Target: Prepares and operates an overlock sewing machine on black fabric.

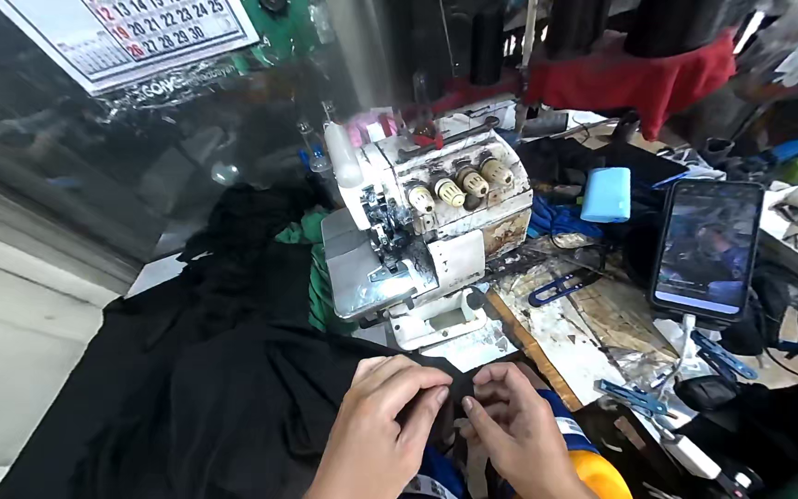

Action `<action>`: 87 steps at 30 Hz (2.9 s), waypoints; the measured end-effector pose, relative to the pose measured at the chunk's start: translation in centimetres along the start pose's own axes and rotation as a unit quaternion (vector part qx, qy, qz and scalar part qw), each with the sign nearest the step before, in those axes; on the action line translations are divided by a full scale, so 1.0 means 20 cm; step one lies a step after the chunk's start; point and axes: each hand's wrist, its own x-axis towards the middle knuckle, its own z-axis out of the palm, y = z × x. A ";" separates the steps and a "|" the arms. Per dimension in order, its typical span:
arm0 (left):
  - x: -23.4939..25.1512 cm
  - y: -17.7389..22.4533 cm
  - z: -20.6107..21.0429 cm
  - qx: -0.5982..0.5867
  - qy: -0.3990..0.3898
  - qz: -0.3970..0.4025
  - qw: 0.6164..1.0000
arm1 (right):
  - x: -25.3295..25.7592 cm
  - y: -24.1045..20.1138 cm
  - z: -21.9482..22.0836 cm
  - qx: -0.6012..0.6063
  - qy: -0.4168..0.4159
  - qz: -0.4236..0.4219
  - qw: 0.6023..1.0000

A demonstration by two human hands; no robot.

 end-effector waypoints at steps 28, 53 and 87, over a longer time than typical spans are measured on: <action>0.15 -0.01 0.00 -0.058 0.013 0.031 0.998 | 0.16 -0.29 -0.06 -0.011 -0.152 0.052 0.987; 0.21 0.01 -0.04 -0.103 0.064 -0.026 0.992 | 0.21 -0.26 -0.14 -0.019 -0.135 0.016 0.991; 0.52 -0.24 -0.27 0.088 0.093 -0.037 0.991 | 0.57 -0.29 0.15 0.021 -0.087 0.022 0.996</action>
